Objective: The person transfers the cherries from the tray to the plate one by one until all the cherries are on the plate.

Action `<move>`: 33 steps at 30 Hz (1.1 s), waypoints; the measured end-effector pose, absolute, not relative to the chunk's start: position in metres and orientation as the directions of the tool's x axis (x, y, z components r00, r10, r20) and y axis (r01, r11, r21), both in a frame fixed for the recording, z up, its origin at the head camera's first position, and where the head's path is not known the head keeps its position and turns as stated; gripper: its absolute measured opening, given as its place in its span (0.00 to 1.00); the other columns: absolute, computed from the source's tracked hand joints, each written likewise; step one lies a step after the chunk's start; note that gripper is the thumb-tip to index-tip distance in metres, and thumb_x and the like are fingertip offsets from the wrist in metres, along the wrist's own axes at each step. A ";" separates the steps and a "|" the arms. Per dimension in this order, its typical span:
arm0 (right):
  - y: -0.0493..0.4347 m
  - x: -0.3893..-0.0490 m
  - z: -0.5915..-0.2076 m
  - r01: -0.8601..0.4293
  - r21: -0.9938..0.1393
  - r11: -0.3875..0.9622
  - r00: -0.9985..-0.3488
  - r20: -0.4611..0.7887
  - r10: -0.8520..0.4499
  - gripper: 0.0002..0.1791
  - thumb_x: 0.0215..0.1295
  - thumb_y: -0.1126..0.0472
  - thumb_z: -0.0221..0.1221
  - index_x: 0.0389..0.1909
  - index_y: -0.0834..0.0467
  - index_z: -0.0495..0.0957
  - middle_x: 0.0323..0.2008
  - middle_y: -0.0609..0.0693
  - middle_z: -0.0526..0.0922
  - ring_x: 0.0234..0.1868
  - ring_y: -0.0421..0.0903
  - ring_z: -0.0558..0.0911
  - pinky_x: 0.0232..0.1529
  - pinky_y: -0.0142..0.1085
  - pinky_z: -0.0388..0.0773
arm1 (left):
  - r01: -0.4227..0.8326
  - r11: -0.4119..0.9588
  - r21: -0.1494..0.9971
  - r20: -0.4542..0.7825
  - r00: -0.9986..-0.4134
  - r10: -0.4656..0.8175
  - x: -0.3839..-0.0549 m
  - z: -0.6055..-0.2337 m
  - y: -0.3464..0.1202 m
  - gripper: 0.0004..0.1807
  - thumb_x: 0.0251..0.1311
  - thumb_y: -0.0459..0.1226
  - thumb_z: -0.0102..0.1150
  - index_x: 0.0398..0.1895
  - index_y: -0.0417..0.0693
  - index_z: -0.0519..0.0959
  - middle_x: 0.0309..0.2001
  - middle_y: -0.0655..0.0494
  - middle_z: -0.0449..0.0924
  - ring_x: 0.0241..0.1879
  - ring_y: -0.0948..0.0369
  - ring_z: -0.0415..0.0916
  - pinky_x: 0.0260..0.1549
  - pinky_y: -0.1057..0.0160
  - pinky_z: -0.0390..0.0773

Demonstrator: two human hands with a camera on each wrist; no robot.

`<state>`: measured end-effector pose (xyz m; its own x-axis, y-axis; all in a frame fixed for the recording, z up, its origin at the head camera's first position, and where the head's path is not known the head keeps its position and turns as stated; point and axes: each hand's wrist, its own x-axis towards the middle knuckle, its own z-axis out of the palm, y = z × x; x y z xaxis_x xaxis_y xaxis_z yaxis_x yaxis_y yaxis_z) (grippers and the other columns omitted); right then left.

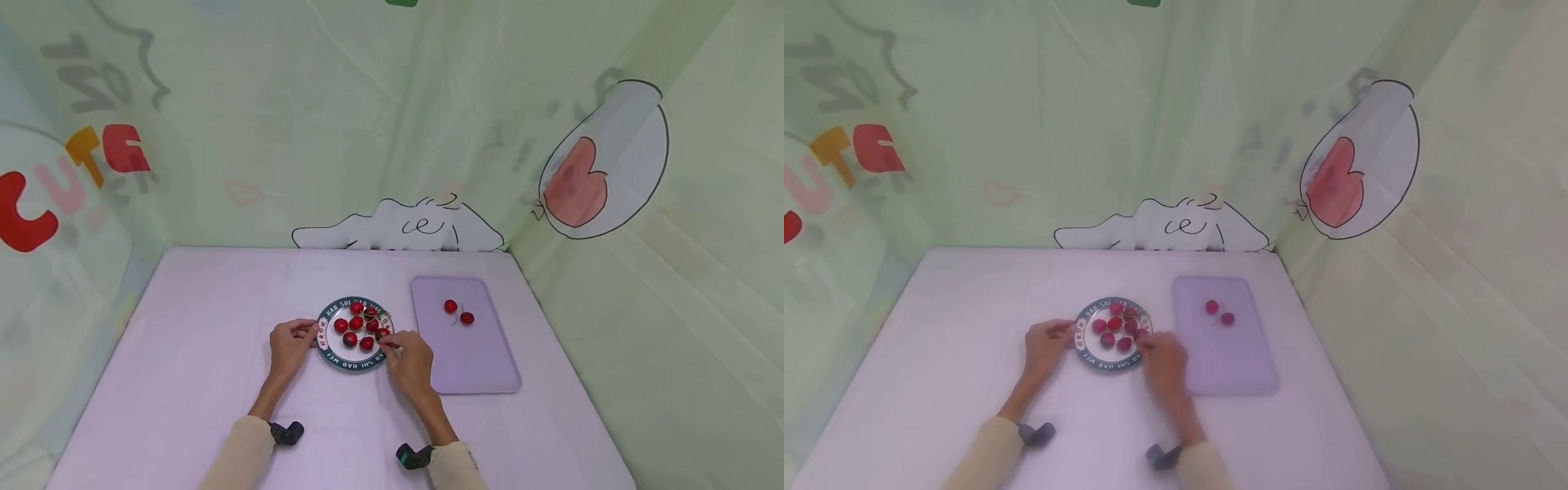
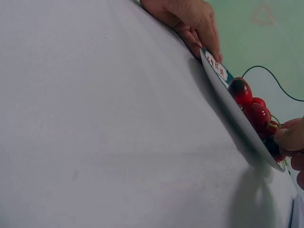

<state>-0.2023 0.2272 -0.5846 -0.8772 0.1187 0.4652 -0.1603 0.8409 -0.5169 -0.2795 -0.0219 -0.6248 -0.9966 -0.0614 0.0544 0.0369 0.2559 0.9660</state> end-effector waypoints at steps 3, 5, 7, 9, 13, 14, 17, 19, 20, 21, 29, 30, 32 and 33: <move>0.229 -0.202 -0.587 -0.153 -0.502 0.851 -0.876 0.467 0.118 0.08 0.58 0.65 0.80 0.37 0.50 0.95 0.33 0.44 0.93 0.36 0.42 0.84 0.32 0.32 0.77 | 0.049 0.247 0.968 0.065 -0.996 -0.057 -0.280 -0.624 -0.021 0.11 0.73 0.34 0.70 0.51 0.36 0.90 0.40 0.40 0.92 0.28 0.66 0.83 0.29 0.75 0.86; 0.229 -0.201 -0.585 -0.139 -0.504 0.852 -0.883 0.452 0.123 0.08 0.59 0.65 0.80 0.38 0.50 0.95 0.34 0.45 0.94 0.37 0.43 0.84 0.33 0.32 0.78 | 0.046 0.245 0.968 0.062 -0.997 -0.055 -0.278 -0.623 -0.021 0.11 0.73 0.34 0.70 0.52 0.36 0.90 0.40 0.39 0.92 0.28 0.65 0.83 0.29 0.76 0.85; 0.228 -0.198 -0.582 -0.133 -0.504 0.854 -0.885 0.449 0.127 0.08 0.59 0.64 0.81 0.38 0.50 0.95 0.35 0.45 0.94 0.37 0.43 0.85 0.33 0.32 0.78 | 0.042 0.244 0.969 0.057 -0.997 -0.054 -0.277 -0.623 -0.020 0.11 0.73 0.34 0.70 0.52 0.36 0.90 0.40 0.39 0.92 0.28 0.65 0.84 0.29 0.76 0.85; 0.229 -0.194 -0.576 -0.135 -0.511 0.849 -0.883 0.450 0.131 0.08 0.59 0.64 0.81 0.39 0.52 0.95 0.35 0.46 0.94 0.37 0.44 0.85 0.32 0.32 0.77 | 0.037 0.252 0.967 0.053 -0.997 -0.054 -0.276 -0.624 -0.020 0.11 0.73 0.35 0.70 0.52 0.37 0.90 0.41 0.40 0.93 0.28 0.65 0.84 0.29 0.76 0.85; 0.241 -0.194 -0.568 -0.147 -0.523 0.840 -0.859 0.488 0.153 0.07 0.60 0.62 0.80 0.39 0.54 0.95 0.33 0.47 0.93 0.35 0.46 0.85 0.30 0.30 0.74 | 0.034 0.267 0.963 0.052 -0.997 -0.061 -0.276 -0.625 -0.021 0.11 0.74 0.35 0.70 0.53 0.38 0.90 0.40 0.41 0.93 0.28 0.65 0.84 0.29 0.76 0.85; 0.247 -0.195 -0.566 -0.138 -0.532 0.835 -0.855 0.490 0.171 0.06 0.61 0.61 0.80 0.38 0.54 0.95 0.32 0.47 0.93 0.35 0.47 0.85 0.30 0.30 0.73 | 0.034 0.269 0.963 0.052 -0.997 -0.063 -0.276 -0.625 -0.022 0.12 0.74 0.36 0.70 0.53 0.38 0.90 0.40 0.41 0.93 0.28 0.64 0.84 0.29 0.76 0.85; 0.270 -0.201 -0.557 -0.091 -0.571 0.816 -0.837 0.488 0.247 0.04 0.63 0.60 0.79 0.37 0.54 0.95 0.31 0.49 0.92 0.34 0.50 0.86 0.32 0.32 0.73 | 0.032 0.270 0.962 0.053 -0.996 -0.069 -0.276 -0.624 -0.023 0.12 0.74 0.36 0.70 0.53 0.38 0.90 0.40 0.41 0.93 0.29 0.63 0.85 0.30 0.76 0.85; 0.288 -0.205 -0.549 -0.064 -0.599 0.798 -0.821 0.487 0.300 0.04 0.63 0.61 0.78 0.37 0.56 0.95 0.31 0.52 0.92 0.34 0.54 0.87 0.32 0.36 0.74 | 0.032 0.269 0.962 0.052 -0.996 -0.069 -0.277 -0.623 -0.023 0.12 0.74 0.36 0.70 0.53 0.38 0.90 0.41 0.40 0.93 0.29 0.63 0.85 0.30 0.77 0.85; 0.297 -0.207 -0.546 -0.050 -0.601 0.798 -0.810 0.492 0.320 0.04 0.63 0.61 0.77 0.37 0.56 0.95 0.31 0.53 0.92 0.34 0.55 0.87 0.32 0.36 0.74 | 0.032 0.272 0.962 0.052 -0.996 -0.068 -0.277 -0.623 -0.024 0.12 0.74 0.36 0.70 0.53 0.38 0.90 0.41 0.40 0.93 0.29 0.64 0.85 0.30 0.77 0.85; 0.306 -0.209 -0.544 -0.040 -0.600 0.799 -0.799 0.500 0.335 0.05 0.63 0.61 0.77 0.37 0.57 0.95 0.31 0.54 0.92 0.34 0.56 0.87 0.31 0.37 0.73 | 0.033 0.274 0.961 0.053 -0.996 -0.066 -0.277 -0.622 -0.024 0.12 0.74 0.36 0.70 0.53 0.38 0.90 0.42 0.40 0.93 0.29 0.64 0.85 0.30 0.77 0.85; 0.353 -0.224 -0.557 0.104 -0.540 0.836 -0.780 0.478 0.405 0.07 0.66 0.63 0.75 0.42 0.61 0.94 0.29 0.55 0.91 0.34 0.55 0.84 0.31 0.41 0.73 | 0.028 0.289 0.957 0.050 -0.996 -0.071 -0.276 -0.622 -0.023 0.12 0.73 0.35 0.70 0.53 0.37 0.90 0.40 0.40 0.93 0.27 0.67 0.83 0.29 0.78 0.84; 0.356 -0.226 -0.560 0.113 -0.534 0.838 -0.785 0.469 0.405 0.07 0.66 0.64 0.75 0.43 0.62 0.94 0.29 0.56 0.91 0.35 0.56 0.85 0.31 0.44 0.75 | 0.029 0.286 0.958 0.051 -0.996 -0.071 -0.276 -0.622 -0.022 0.12 0.73 0.35 0.70 0.53 0.37 0.90 0.40 0.40 0.92 0.27 0.67 0.83 0.29 0.78 0.84; 0.361 -0.230 -0.566 0.129 -0.514 0.848 -0.797 0.455 0.397 0.08 0.67 0.65 0.73 0.44 0.63 0.94 0.30 0.57 0.91 0.38 0.59 0.86 0.34 0.49 0.79 | 0.031 0.287 0.958 0.054 -0.996 -0.070 -0.275 -0.622 -0.021 0.12 0.73 0.35 0.70 0.53 0.36 0.89 0.40 0.39 0.92 0.27 0.67 0.83 0.29 0.77 0.84; 0.362 -0.232 -0.568 0.128 -0.508 0.852 -0.804 0.450 0.389 0.09 0.68 0.65 0.73 0.45 0.64 0.93 0.31 0.58 0.92 0.40 0.60 0.86 0.36 0.52 0.80 | 0.032 0.286 0.958 0.054 -0.996 -0.071 -0.275 -0.622 -0.020 0.12 0.73 0.35 0.70 0.53 0.36 0.89 0.40 0.40 0.92 0.27 0.67 0.83 0.29 0.77 0.84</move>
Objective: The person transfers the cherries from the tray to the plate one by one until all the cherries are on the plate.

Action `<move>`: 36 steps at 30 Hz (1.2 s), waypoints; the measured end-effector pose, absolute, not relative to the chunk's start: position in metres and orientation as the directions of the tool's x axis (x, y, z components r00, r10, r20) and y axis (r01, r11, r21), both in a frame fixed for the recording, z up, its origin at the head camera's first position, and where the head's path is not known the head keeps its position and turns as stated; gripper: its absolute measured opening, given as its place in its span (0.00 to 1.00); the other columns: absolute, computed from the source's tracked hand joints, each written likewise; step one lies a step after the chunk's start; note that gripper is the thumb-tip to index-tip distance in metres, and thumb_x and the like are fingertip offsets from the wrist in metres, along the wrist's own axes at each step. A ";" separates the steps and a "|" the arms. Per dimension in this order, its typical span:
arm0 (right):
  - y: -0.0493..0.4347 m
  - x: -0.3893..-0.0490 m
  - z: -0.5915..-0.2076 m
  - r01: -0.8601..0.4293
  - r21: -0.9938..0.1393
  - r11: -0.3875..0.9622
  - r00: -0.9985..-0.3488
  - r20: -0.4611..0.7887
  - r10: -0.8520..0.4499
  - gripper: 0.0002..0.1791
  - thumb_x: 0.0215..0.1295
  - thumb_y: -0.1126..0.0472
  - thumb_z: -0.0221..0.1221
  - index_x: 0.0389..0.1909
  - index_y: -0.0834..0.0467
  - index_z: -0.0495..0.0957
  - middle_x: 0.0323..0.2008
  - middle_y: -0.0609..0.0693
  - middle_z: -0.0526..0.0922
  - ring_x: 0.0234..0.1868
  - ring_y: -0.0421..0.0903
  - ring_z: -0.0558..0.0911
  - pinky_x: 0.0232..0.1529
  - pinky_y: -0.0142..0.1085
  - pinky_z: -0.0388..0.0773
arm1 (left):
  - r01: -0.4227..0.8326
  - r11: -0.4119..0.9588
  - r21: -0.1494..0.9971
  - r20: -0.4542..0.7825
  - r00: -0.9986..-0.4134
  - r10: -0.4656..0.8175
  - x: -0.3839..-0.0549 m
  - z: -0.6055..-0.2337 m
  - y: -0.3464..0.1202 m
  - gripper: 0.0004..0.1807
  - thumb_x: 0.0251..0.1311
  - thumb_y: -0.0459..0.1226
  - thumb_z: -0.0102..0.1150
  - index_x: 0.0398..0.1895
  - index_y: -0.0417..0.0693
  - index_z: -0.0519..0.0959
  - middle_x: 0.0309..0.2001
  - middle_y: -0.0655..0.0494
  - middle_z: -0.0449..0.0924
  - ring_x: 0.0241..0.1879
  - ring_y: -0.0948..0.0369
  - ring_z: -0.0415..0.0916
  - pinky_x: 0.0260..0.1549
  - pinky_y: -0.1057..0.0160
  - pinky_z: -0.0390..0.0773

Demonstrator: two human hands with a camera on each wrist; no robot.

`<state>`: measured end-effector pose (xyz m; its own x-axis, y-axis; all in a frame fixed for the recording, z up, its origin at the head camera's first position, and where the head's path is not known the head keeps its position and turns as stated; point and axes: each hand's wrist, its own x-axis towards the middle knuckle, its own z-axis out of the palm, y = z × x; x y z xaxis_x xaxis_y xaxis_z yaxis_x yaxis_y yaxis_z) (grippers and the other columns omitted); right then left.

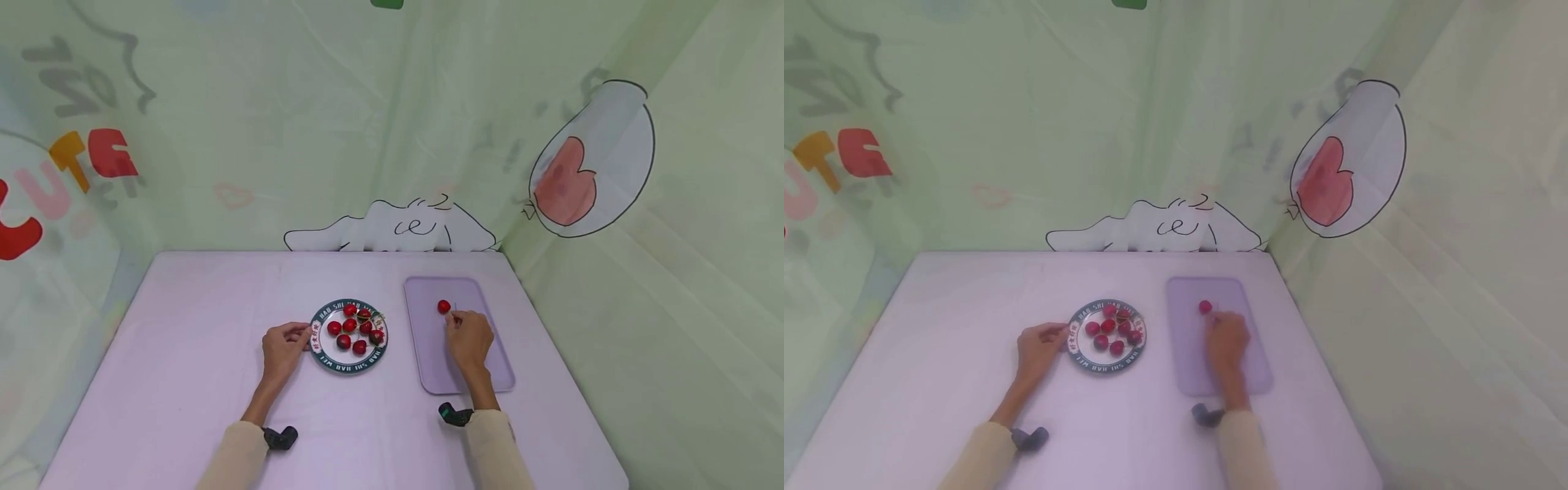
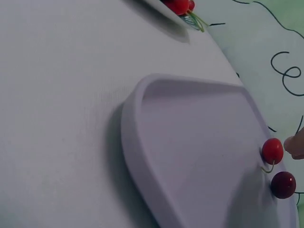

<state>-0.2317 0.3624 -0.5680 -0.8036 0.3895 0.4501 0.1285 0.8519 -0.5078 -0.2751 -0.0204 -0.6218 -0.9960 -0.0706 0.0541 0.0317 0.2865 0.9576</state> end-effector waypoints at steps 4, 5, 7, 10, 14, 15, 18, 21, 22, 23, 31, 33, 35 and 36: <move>0.364 -0.239 -0.574 0.145 -0.466 0.873 -0.819 0.438 0.370 0.07 0.68 0.66 0.70 0.43 0.63 0.93 0.34 0.61 0.92 0.41 0.63 0.87 0.37 0.57 0.83 | 0.029 0.290 0.957 0.051 -0.996 -0.072 -0.276 -0.622 -0.020 0.12 0.73 0.35 0.70 0.52 0.37 0.90 0.39 0.40 0.92 0.27 0.65 0.83 0.28 0.76 0.84; 0.364 -0.241 -0.574 0.148 -0.457 0.877 -0.822 0.437 0.366 0.07 0.69 0.66 0.69 0.42 0.63 0.93 0.34 0.61 0.92 0.41 0.63 0.87 0.36 0.58 0.83 | 0.026 0.287 0.958 0.049 -0.996 -0.073 -0.276 -0.621 -0.020 0.11 0.73 0.36 0.70 0.52 0.38 0.90 0.39 0.41 0.92 0.27 0.65 0.83 0.28 0.76 0.85; 0.363 -0.243 -0.575 0.159 -0.443 0.882 -0.822 0.435 0.367 0.06 0.68 0.67 0.68 0.39 0.64 0.93 0.34 0.63 0.92 0.40 0.64 0.87 0.34 0.58 0.83 | 0.029 0.284 0.958 0.051 -0.996 -0.069 -0.277 -0.622 -0.020 0.11 0.73 0.35 0.70 0.52 0.38 0.90 0.40 0.41 0.92 0.28 0.65 0.83 0.29 0.76 0.85; 0.363 -0.244 -0.576 0.172 -0.457 0.873 -0.812 0.436 0.388 0.06 0.68 0.67 0.68 0.38 0.65 0.93 0.35 0.64 0.92 0.39 0.65 0.87 0.35 0.60 0.83 | 0.047 0.260 0.964 0.066 -0.996 -0.064 -0.277 -0.623 -0.020 0.11 0.73 0.34 0.70 0.51 0.37 0.90 0.40 0.40 0.92 0.28 0.66 0.84 0.29 0.75 0.86; 0.365 -0.247 -0.578 0.173 -0.476 0.862 -0.814 0.424 0.397 0.07 0.69 0.67 0.69 0.41 0.67 0.93 0.37 0.65 0.93 0.40 0.66 0.87 0.39 0.61 0.84 | 0.076 0.226 0.971 0.092 -0.994 -0.058 -0.278 -0.623 -0.021 0.10 0.72 0.32 0.70 0.50 0.34 0.90 0.39 0.38 0.92 0.27 0.67 0.84 0.29 0.74 0.87; 0.366 -0.248 -0.578 0.173 -0.474 0.863 -0.819 0.417 0.393 0.07 0.69 0.67 0.69 0.40 0.67 0.93 0.36 0.64 0.92 0.39 0.65 0.87 0.38 0.59 0.85 | 0.077 0.225 0.971 0.092 -0.994 -0.057 -0.278 -0.623 -0.021 0.10 0.72 0.32 0.70 0.50 0.34 0.90 0.39 0.38 0.92 0.26 0.67 0.84 0.29 0.74 0.87; 0.369 -0.251 -0.582 0.170 -0.473 0.864 -0.832 0.401 0.383 0.08 0.70 0.67 0.68 0.31 0.66 0.91 0.29 0.62 0.90 0.35 0.64 0.87 0.33 0.56 0.83 | 0.064 0.242 0.968 0.080 -0.995 -0.058 -0.277 -0.624 -0.021 0.10 0.73 0.33 0.70 0.51 0.36 0.90 0.39 0.40 0.92 0.27 0.68 0.83 0.29 0.75 0.87; 0.371 -0.255 -0.587 0.176 -0.480 0.860 -0.836 0.388 0.388 0.09 0.69 0.67 0.69 0.28 0.64 0.91 0.27 0.61 0.90 0.34 0.63 0.87 0.32 0.54 0.83 | 0.054 0.256 0.965 0.071 -0.996 -0.061 -0.277 -0.624 -0.021 0.11 0.73 0.34 0.70 0.52 0.36 0.89 0.38 0.42 0.92 0.27 0.69 0.83 0.29 0.76 0.86; 0.372 -0.256 -0.589 0.178 -0.483 0.858 -0.836 0.385 0.390 0.07 0.68 0.67 0.69 0.30 0.64 0.92 0.29 0.61 0.91 0.35 0.63 0.88 0.33 0.55 0.84 | 0.057 0.253 0.966 0.074 -0.996 -0.059 -0.276 -0.624 -0.021 0.11 0.73 0.34 0.69 0.52 0.36 0.89 0.38 0.41 0.92 0.27 0.69 0.83 0.29 0.75 0.86; 0.373 -0.256 -0.591 0.179 -0.484 0.857 -0.837 0.383 0.391 0.06 0.68 0.67 0.70 0.33 0.64 0.93 0.31 0.62 0.92 0.37 0.64 0.89 0.35 0.57 0.85 | 0.060 0.250 0.966 0.077 -0.995 -0.058 -0.276 -0.624 -0.021 0.11 0.73 0.34 0.69 0.52 0.35 0.89 0.38 0.41 0.92 0.27 0.69 0.83 0.29 0.75 0.86; 0.368 -0.256 -0.595 0.168 -0.519 0.838 -0.812 0.409 0.416 0.05 0.66 0.69 0.69 0.36 0.67 0.92 0.34 0.63 0.93 0.38 0.64 0.91 0.36 0.60 0.88 | 0.056 0.242 0.969 0.072 -0.996 -0.056 -0.276 -0.623 -0.021 0.11 0.73 0.33 0.70 0.51 0.35 0.90 0.38 0.39 0.92 0.27 0.68 0.83 0.29 0.77 0.85; 0.365 -0.254 -0.595 0.160 -0.537 0.828 -0.805 0.414 0.424 0.05 0.65 0.69 0.68 0.33 0.67 0.92 0.32 0.62 0.93 0.36 0.63 0.90 0.34 0.57 0.86 | 0.053 0.244 0.968 0.068 -0.996 -0.056 -0.276 -0.622 -0.021 0.11 0.73 0.33 0.69 0.51 0.34 0.89 0.38 0.39 0.92 0.27 0.67 0.83 0.29 0.77 0.85; 0.362 -0.253 -0.595 0.152 -0.550 0.821 -0.800 0.420 0.429 0.05 0.64 0.69 0.68 0.31 0.66 0.91 0.28 0.60 0.91 0.35 0.62 0.88 0.33 0.55 0.84 | 0.052 0.247 0.968 0.068 -0.996 -0.056 -0.275 -0.621 -0.021 0.11 0.73 0.34 0.69 0.52 0.35 0.89 0.39 0.39 0.92 0.28 0.66 0.83 0.29 0.76 0.86; 0.362 -0.252 -0.595 0.146 -0.555 0.819 -0.797 0.424 0.430 0.05 0.64 0.68 0.68 0.31 0.65 0.91 0.27 0.59 0.90 0.35 0.61 0.88 0.33 0.54 0.83 | 0.050 0.249 0.967 0.066 -0.996 -0.058 -0.275 -0.621 -0.021 0.11 0.73 0.34 0.69 0.52 0.35 0.89 0.39 0.40 0.92 0.28 0.66 0.83 0.29 0.76 0.86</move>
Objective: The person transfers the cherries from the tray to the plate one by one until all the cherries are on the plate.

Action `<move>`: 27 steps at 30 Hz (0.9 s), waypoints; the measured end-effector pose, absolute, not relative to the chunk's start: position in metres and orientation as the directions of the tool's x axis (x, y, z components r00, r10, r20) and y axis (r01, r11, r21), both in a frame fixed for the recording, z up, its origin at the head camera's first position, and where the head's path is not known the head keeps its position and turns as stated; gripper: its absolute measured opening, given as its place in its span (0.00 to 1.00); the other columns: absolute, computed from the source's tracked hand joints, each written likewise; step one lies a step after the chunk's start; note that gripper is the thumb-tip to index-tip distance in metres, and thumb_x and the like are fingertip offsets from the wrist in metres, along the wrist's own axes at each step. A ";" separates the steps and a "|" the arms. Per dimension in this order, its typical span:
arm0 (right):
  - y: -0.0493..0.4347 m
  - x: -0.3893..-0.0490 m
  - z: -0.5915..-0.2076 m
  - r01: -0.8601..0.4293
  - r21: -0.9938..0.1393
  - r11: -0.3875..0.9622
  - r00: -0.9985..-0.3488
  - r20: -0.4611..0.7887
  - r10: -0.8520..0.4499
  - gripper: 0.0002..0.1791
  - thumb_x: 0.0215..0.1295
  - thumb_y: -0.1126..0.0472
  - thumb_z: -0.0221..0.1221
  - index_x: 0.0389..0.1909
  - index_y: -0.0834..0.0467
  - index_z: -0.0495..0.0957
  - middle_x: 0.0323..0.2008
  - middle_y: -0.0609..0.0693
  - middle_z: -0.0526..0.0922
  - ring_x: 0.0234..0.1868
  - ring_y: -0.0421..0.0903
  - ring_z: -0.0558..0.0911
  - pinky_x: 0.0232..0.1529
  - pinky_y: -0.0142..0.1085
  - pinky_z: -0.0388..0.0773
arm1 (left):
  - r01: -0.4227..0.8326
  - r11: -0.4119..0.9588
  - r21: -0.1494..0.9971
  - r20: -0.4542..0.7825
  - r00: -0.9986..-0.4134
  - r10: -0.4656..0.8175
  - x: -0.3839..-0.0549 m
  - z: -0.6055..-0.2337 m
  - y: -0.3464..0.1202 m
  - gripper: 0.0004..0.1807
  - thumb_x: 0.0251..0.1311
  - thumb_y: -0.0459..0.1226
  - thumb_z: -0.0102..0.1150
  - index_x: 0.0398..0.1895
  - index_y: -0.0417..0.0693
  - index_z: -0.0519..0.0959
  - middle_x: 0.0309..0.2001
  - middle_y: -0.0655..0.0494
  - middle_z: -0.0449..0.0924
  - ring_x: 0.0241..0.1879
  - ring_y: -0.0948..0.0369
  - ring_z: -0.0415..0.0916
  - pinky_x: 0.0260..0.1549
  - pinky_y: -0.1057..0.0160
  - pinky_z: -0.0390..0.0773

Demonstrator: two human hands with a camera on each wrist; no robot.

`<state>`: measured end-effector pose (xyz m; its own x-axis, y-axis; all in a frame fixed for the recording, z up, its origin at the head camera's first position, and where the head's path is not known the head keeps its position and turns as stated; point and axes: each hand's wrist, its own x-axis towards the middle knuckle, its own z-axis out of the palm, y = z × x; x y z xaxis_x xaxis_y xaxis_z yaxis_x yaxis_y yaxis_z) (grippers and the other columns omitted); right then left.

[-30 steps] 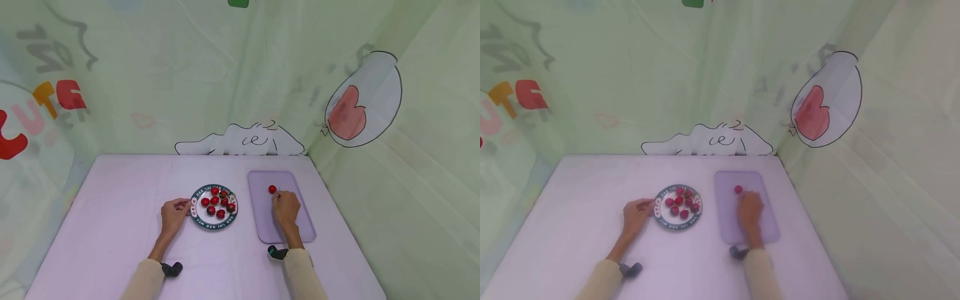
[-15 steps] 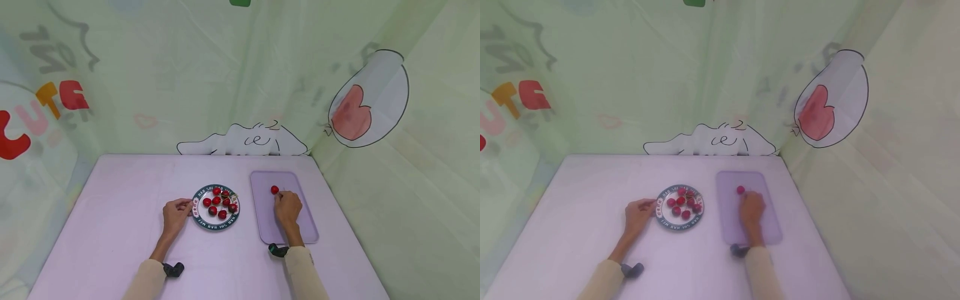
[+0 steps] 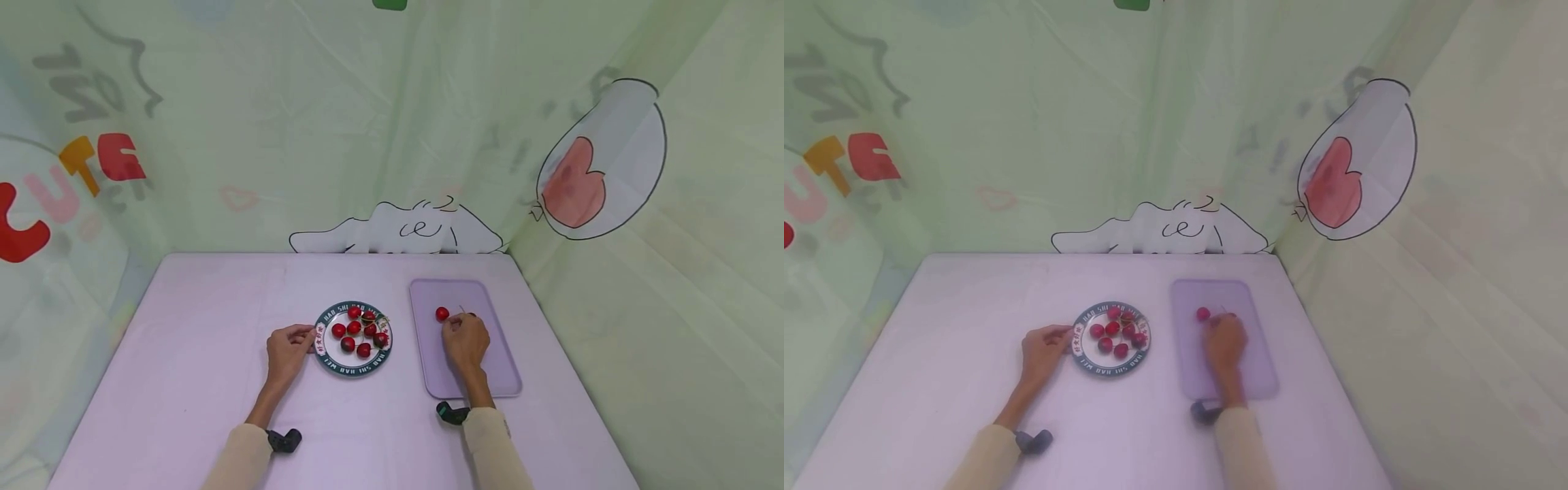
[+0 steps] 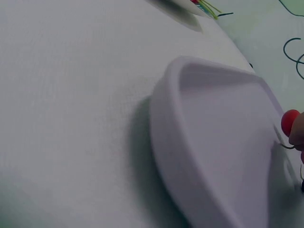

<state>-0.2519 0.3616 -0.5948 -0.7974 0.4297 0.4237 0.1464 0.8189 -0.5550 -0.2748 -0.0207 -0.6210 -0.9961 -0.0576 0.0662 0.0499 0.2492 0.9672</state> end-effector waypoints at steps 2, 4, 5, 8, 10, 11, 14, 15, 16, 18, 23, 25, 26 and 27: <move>0.360 -0.248 -0.594 0.137 -0.568 0.812 -0.795 0.425 0.432 0.05 0.64 0.67 0.68 0.31 0.64 0.91 0.26 0.57 0.89 0.34 0.59 0.87 0.33 0.53 0.81 | 0.049 0.253 0.966 0.065 -0.996 -0.056 -0.274 -0.622 -0.020 0.12 0.74 0.34 0.69 0.53 0.35 0.89 0.39 0.40 0.92 0.28 0.65 0.84 0.29 0.76 0.86; 0.358 -0.245 -0.592 0.122 -0.576 0.808 -0.794 0.431 0.428 0.05 0.65 0.66 0.68 0.31 0.63 0.90 0.26 0.57 0.89 0.33 0.58 0.87 0.33 0.53 0.81 | 0.049 0.256 0.965 0.066 -0.996 -0.057 -0.274 -0.623 -0.020 0.12 0.74 0.35 0.69 0.53 0.36 0.89 0.39 0.41 0.92 0.28 0.66 0.84 0.29 0.76 0.86; 0.357 -0.243 -0.591 0.112 -0.585 0.803 -0.797 0.429 0.424 0.05 0.66 0.66 0.68 0.33 0.64 0.90 0.27 0.58 0.90 0.33 0.58 0.87 0.34 0.53 0.81 | 0.049 0.253 0.966 0.067 -0.996 -0.059 -0.275 -0.624 -0.020 0.11 0.74 0.35 0.69 0.52 0.36 0.89 0.40 0.41 0.92 0.28 0.65 0.84 0.29 0.75 0.86; 0.352 -0.239 -0.586 0.096 -0.624 0.775 -0.800 0.416 0.433 0.06 0.69 0.65 0.67 0.36 0.65 0.90 0.30 0.60 0.91 0.33 0.58 0.89 0.37 0.53 0.82 | 0.055 0.251 0.966 0.072 -0.996 -0.056 -0.276 -0.627 -0.020 0.11 0.74 0.35 0.69 0.52 0.37 0.90 0.40 0.40 0.92 0.28 0.66 0.84 0.30 0.75 0.86; 0.349 -0.236 -0.583 0.086 -0.661 0.746 -0.802 0.398 0.446 0.06 0.70 0.65 0.68 0.39 0.65 0.90 0.31 0.60 0.92 0.34 0.58 0.89 0.40 0.53 0.81 | 0.057 0.251 0.966 0.073 -0.996 -0.055 -0.277 -0.627 -0.020 0.11 0.74 0.35 0.69 0.53 0.37 0.90 0.41 0.40 0.92 0.28 0.66 0.84 0.30 0.75 0.87; 0.347 -0.235 -0.582 0.082 -0.684 0.725 -0.804 0.384 0.453 0.06 0.70 0.65 0.68 0.40 0.65 0.90 0.32 0.60 0.92 0.35 0.58 0.89 0.41 0.52 0.81 | 0.057 0.253 0.966 0.073 -0.996 -0.054 -0.276 -0.627 -0.021 0.11 0.74 0.35 0.69 0.53 0.37 0.90 0.41 0.40 0.92 0.29 0.66 0.84 0.30 0.75 0.87; 0.339 -0.233 -0.577 0.076 -0.749 0.658 -0.813 0.335 0.476 0.05 0.70 0.65 0.70 0.41 0.63 0.91 0.34 0.60 0.93 0.38 0.57 0.89 0.44 0.47 0.79 | 0.053 0.255 0.965 0.070 -0.996 -0.058 -0.276 -0.627 -0.022 0.11 0.74 0.35 0.70 0.53 0.37 0.90 0.40 0.41 0.92 0.29 0.65 0.84 0.30 0.75 0.87; 0.337 -0.232 -0.576 0.074 -0.768 0.637 -0.816 0.320 0.481 0.05 0.71 0.65 0.70 0.41 0.63 0.92 0.34 0.60 0.93 0.38 0.56 0.89 0.44 0.45 0.79 | 0.053 0.255 0.965 0.070 -0.996 -0.061 -0.275 -0.627 -0.023 0.11 0.74 0.35 0.70 0.52 0.37 0.90 0.40 0.41 0.92 0.29 0.65 0.84 0.30 0.75 0.87; 0.334 -0.232 -0.575 0.072 -0.788 0.611 -0.822 0.301 0.484 0.05 0.71 0.65 0.70 0.41 0.62 0.92 0.35 0.60 0.93 0.39 0.55 0.88 0.44 0.42 0.78 | 0.051 0.255 0.966 0.069 -0.996 -0.063 -0.275 -0.626 -0.023 0.11 0.74 0.35 0.70 0.52 0.37 0.90 0.40 0.41 0.92 0.29 0.65 0.84 0.30 0.75 0.87; 0.329 -0.232 -0.574 0.055 -0.820 0.570 -0.831 0.279 0.482 0.04 0.71 0.65 0.71 0.41 0.63 0.92 0.35 0.60 0.93 0.38 0.51 0.87 0.42 0.37 0.78 | 0.051 0.252 0.966 0.070 -0.995 -0.065 -0.275 -0.626 -0.024 0.11 0.73 0.35 0.70 0.52 0.37 0.90 0.40 0.41 0.92 0.29 0.65 0.84 0.30 0.75 0.87; 0.317 -0.234 -0.572 0.014 -0.890 0.455 -0.866 0.217 0.451 0.03 0.70 0.67 0.72 0.40 0.64 0.92 0.34 0.60 0.92 0.36 0.40 0.82 0.35 0.24 0.77 | 0.049 0.251 0.967 0.067 -0.996 -0.063 -0.276 -0.625 -0.022 0.11 0.73 0.35 0.70 0.52 0.37 0.90 0.40 0.41 0.92 0.27 0.67 0.83 0.29 0.75 0.87; 0.311 -0.234 -0.570 -0.003 -0.915 0.403 -0.886 0.190 0.424 0.04 0.70 0.68 0.71 0.41 0.66 0.91 0.34 0.60 0.92 0.35 0.39 0.81 0.31 0.23 0.78 | 0.049 0.250 0.967 0.066 -0.996 -0.062 -0.277 -0.625 -0.022 0.11 0.73 0.35 0.70 0.52 0.37 0.90 0.40 0.41 0.92 0.27 0.68 0.83 0.29 0.75 0.87; 0.308 -0.234 -0.569 -0.008 -0.923 0.384 -0.896 0.177 0.407 0.05 0.71 0.68 0.71 0.41 0.66 0.91 0.34 0.60 0.92 0.34 0.39 0.81 0.30 0.23 0.78 | 0.053 0.243 0.968 0.070 -0.996 -0.063 -0.277 -0.624 -0.021 0.11 0.73 0.35 0.70 0.51 0.37 0.90 0.40 0.41 0.92 0.27 0.67 0.83 0.29 0.74 0.87; 0.305 -0.233 -0.569 -0.008 -0.930 0.368 -0.906 0.163 0.391 0.05 0.72 0.67 0.71 0.42 0.66 0.91 0.34 0.60 0.91 0.35 0.39 0.80 0.30 0.24 0.79 | 0.055 0.242 0.969 0.072 -0.995 -0.062 -0.277 -0.624 -0.021 0.11 0.73 0.35 0.70 0.51 0.37 0.90 0.39 0.41 0.92 0.27 0.67 0.83 0.29 0.74 0.87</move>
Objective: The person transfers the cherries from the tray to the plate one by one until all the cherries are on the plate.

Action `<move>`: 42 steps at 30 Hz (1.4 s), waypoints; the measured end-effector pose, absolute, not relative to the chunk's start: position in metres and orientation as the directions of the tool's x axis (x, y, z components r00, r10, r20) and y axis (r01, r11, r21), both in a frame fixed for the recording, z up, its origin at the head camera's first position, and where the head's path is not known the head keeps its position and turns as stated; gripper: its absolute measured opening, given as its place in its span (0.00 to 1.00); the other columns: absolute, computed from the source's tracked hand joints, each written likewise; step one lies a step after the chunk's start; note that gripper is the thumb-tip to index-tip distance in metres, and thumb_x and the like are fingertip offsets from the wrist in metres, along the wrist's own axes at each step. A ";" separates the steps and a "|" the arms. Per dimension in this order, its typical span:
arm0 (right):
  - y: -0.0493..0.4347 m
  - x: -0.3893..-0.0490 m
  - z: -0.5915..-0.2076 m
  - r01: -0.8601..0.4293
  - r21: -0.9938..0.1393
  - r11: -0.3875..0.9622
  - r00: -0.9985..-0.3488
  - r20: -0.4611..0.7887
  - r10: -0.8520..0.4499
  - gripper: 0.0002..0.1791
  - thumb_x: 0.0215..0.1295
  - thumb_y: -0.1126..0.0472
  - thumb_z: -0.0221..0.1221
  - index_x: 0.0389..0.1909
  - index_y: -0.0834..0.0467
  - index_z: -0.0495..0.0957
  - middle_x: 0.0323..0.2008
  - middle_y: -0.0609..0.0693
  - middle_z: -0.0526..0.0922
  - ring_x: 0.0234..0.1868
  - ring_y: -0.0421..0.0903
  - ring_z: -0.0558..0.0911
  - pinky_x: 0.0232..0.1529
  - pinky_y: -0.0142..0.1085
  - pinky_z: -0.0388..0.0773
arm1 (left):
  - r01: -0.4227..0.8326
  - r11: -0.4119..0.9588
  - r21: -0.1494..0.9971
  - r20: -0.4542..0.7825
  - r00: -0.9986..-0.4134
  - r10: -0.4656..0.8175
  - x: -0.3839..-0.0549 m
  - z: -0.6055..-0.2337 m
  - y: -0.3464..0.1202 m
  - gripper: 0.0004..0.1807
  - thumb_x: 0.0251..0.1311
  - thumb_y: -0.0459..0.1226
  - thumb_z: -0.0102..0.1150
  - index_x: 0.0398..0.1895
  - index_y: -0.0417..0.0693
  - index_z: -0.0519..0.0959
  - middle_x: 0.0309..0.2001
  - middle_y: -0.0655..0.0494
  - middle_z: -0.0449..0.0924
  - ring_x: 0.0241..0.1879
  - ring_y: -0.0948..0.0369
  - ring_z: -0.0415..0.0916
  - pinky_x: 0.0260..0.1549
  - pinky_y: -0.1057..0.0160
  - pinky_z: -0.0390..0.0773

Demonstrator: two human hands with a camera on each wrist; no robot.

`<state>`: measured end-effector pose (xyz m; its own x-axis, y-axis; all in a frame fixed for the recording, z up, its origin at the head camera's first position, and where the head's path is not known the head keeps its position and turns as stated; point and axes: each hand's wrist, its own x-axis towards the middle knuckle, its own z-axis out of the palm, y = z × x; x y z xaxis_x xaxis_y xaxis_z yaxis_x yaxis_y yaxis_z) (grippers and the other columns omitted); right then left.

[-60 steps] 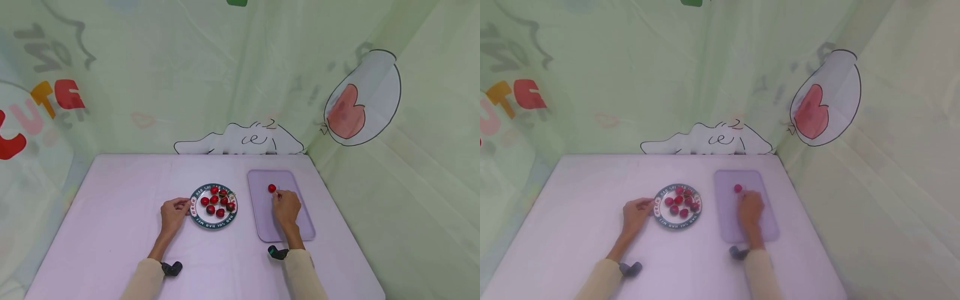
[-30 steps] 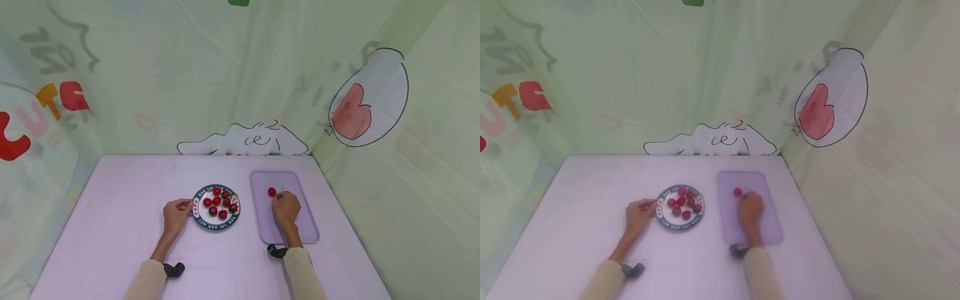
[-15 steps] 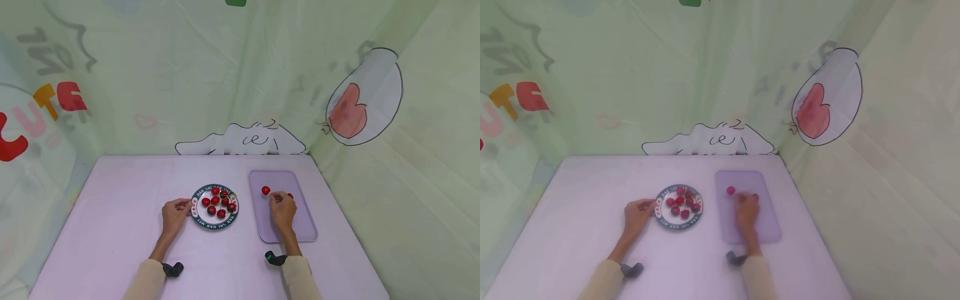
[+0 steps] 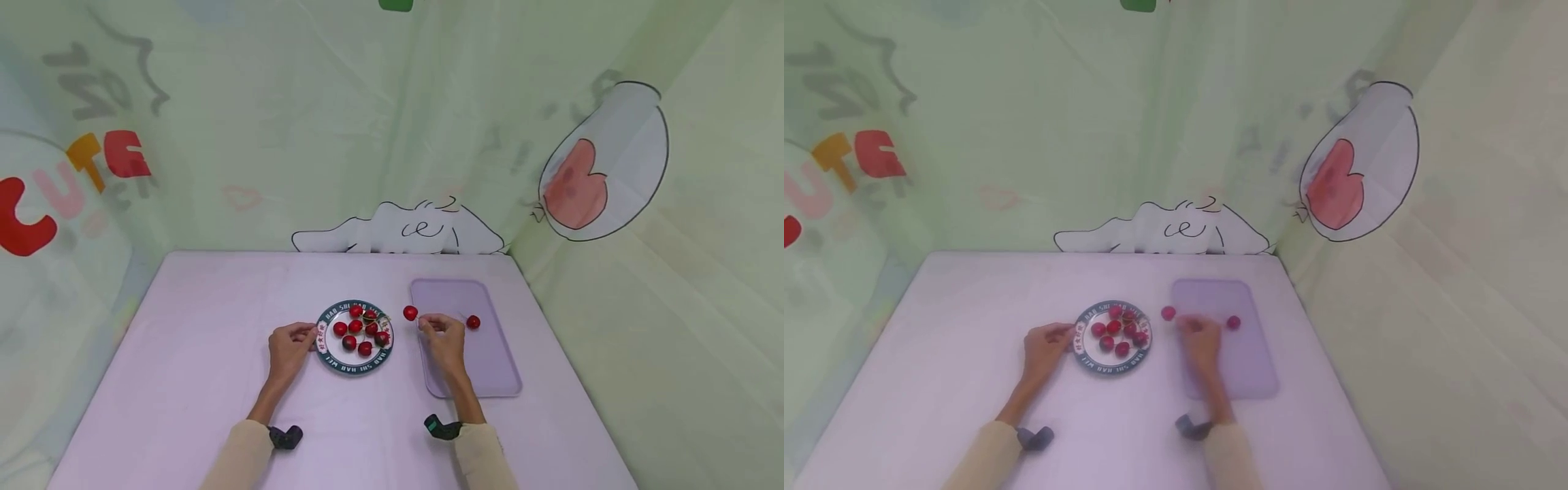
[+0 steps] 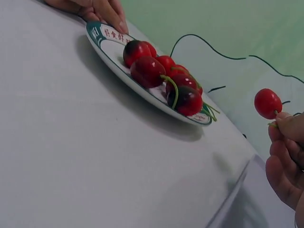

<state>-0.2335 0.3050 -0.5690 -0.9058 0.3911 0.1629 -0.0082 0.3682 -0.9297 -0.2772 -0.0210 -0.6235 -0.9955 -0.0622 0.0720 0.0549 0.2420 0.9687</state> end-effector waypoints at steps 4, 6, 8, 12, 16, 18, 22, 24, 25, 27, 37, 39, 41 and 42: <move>0.291 -0.233 -0.568 0.003 -0.949 0.315 -0.943 0.102 0.316 0.06 0.74 0.64 0.70 0.43 0.64 0.91 0.35 0.58 0.91 0.36 0.43 0.81 0.30 0.27 0.81 | 0.060 0.241 0.969 0.075 -0.996 -0.057 -0.277 -0.622 -0.021 0.11 0.73 0.35 0.70 0.52 0.36 0.90 0.38 0.41 0.92 0.28 0.65 0.83 0.29 0.74 0.87; 0.282 -0.233 -0.568 0.027 -0.955 0.297 -0.953 0.065 0.296 0.07 0.74 0.62 0.70 0.43 0.62 0.91 0.35 0.55 0.91 0.36 0.43 0.81 0.30 0.28 0.81 | 0.057 0.250 0.967 0.074 -0.996 -0.057 -0.277 -0.621 -0.020 0.11 0.73 0.35 0.70 0.52 0.37 0.90 0.38 0.42 0.92 0.28 0.64 0.83 0.29 0.74 0.87; 0.271 -0.231 -0.568 0.039 -0.955 0.292 -0.959 0.046 0.278 0.08 0.74 0.62 0.71 0.43 0.64 0.91 0.34 0.54 0.91 0.35 0.43 0.81 0.28 0.28 0.79 | 0.054 0.252 0.966 0.071 -0.996 -0.062 -0.277 -0.621 -0.020 0.11 0.73 0.35 0.70 0.52 0.37 0.90 0.38 0.42 0.92 0.28 0.64 0.83 0.29 0.74 0.86; 0.245 -0.228 -0.571 0.090 -0.957 0.274 -0.957 -0.007 0.290 0.06 0.70 0.66 0.72 0.40 0.67 0.90 0.30 0.51 0.91 0.31 0.40 0.82 0.26 0.26 0.76 | 0.046 0.257 0.965 0.066 -0.995 -0.069 -0.277 -0.622 -0.020 0.11 0.73 0.35 0.70 0.52 0.38 0.90 0.38 0.42 0.92 0.28 0.64 0.83 0.29 0.74 0.86; 0.221 -0.220 -0.571 0.119 -0.952 0.281 -0.957 -0.034 0.289 0.03 0.68 0.70 0.72 0.38 0.68 0.90 0.31 0.53 0.91 0.30 0.39 0.82 0.27 0.24 0.76 | 0.040 0.252 0.967 0.059 -0.996 -0.070 -0.278 -0.624 -0.019 0.10 0.73 0.34 0.70 0.52 0.38 0.90 0.38 0.43 0.92 0.28 0.64 0.84 0.29 0.74 0.87; 0.212 -0.216 -0.571 0.123 -0.944 0.307 -0.958 -0.032 0.285 0.03 0.67 0.70 0.73 0.37 0.68 0.91 0.32 0.55 0.91 0.30 0.38 0.80 0.26 0.24 0.75 | 0.044 0.246 0.968 0.063 -0.996 -0.069 -0.279 -0.625 -0.018 0.10 0.72 0.33 0.70 0.52 0.37 0.90 0.38 0.42 0.92 0.28 0.65 0.83 0.29 0.74 0.87; 0.200 -0.210 -0.575 0.125 -0.925 0.359 -0.963 -0.026 0.269 0.03 0.66 0.68 0.74 0.35 0.65 0.91 0.32 0.55 0.92 0.29 0.38 0.79 0.26 0.25 0.74 | 0.061 0.244 0.968 0.080 -0.994 -0.069 -0.280 -0.625 -0.019 0.09 0.72 0.32 0.71 0.50 0.37 0.90 0.37 0.42 0.92 0.27 0.67 0.83 0.28 0.74 0.87; 0.196 -0.208 -0.578 0.130 -0.913 0.387 -0.965 -0.027 0.261 0.03 0.66 0.68 0.75 0.34 0.64 0.92 0.30 0.54 0.91 0.28 0.37 0.79 0.26 0.26 0.73 | 0.068 0.243 0.968 0.087 -0.994 -0.072 -0.281 -0.625 -0.019 0.09 0.71 0.32 0.71 0.50 0.37 0.90 0.37 0.42 0.91 0.26 0.67 0.82 0.28 0.74 0.87; 0.195 -0.208 -0.579 0.128 -0.904 0.409 -0.967 -0.023 0.254 0.03 0.65 0.67 0.75 0.34 0.63 0.92 0.29 0.53 0.91 0.28 0.38 0.79 0.26 0.26 0.73 | 0.068 0.242 0.968 0.089 -0.993 -0.074 -0.281 -0.625 -0.020 0.09 0.71 0.32 0.71 0.50 0.37 0.90 0.37 0.42 0.91 0.26 0.67 0.83 0.28 0.74 0.87; 0.194 -0.207 -0.582 0.122 -0.882 0.455 -0.971 -0.011 0.240 0.02 0.65 0.66 0.75 0.33 0.61 0.92 0.26 0.51 0.90 0.27 0.38 0.79 0.26 0.27 0.72 | 0.068 0.245 0.967 0.089 -0.993 -0.077 -0.281 -0.625 -0.021 0.09 0.71 0.33 0.71 0.50 0.37 0.90 0.37 0.42 0.91 0.26 0.66 0.83 0.28 0.74 0.87; 0.192 -0.206 -0.587 0.031 -0.737 0.675 -0.962 0.160 0.219 0.03 0.61 0.61 0.80 0.32 0.54 0.95 0.24 0.45 0.91 0.27 0.39 0.81 0.28 0.32 0.71 | 0.060 0.257 0.965 0.078 -0.995 -0.062 -0.283 -0.627 -0.017 0.10 0.73 0.34 0.70 0.50 0.38 0.90 0.37 0.42 0.92 0.27 0.64 0.83 0.28 0.74 0.87; 0.190 -0.204 -0.588 0.011 -0.693 0.721 -0.954 0.208 0.214 0.04 0.60 0.60 0.81 0.32 0.53 0.95 0.27 0.46 0.93 0.31 0.42 0.86 0.31 0.32 0.72 | 0.055 0.255 0.965 0.073 -0.995 -0.062 -0.282 -0.627 -0.018 0.10 0.73 0.34 0.70 0.50 0.38 0.90 0.36 0.43 0.92 0.27 0.64 0.84 0.28 0.74 0.87; 0.188 -0.201 -0.585 -0.011 -0.674 0.739 -0.947 0.244 0.208 0.05 0.59 0.59 0.82 0.33 0.53 0.96 0.29 0.47 0.94 0.34 0.46 0.88 0.30 0.32 0.72 | 0.050 0.254 0.966 0.067 -0.996 -0.059 -0.281 -0.627 -0.020 0.10 0.73 0.35 0.70 0.51 0.38 0.90 0.37 0.43 0.92 0.28 0.63 0.84 0.29 0.75 0.86; 0.188 -0.200 -0.584 -0.021 -0.671 0.742 -0.944 0.258 0.207 0.05 0.58 0.59 0.82 0.34 0.54 0.96 0.29 0.48 0.94 0.34 0.47 0.87 0.29 0.32 0.72 | 0.049 0.250 0.967 0.066 -0.996 -0.059 -0.280 -0.627 -0.020 0.10 0.73 0.35 0.70 0.51 0.38 0.90 0.37 0.42 0.92 0.28 0.64 0.84 0.29 0.74 0.87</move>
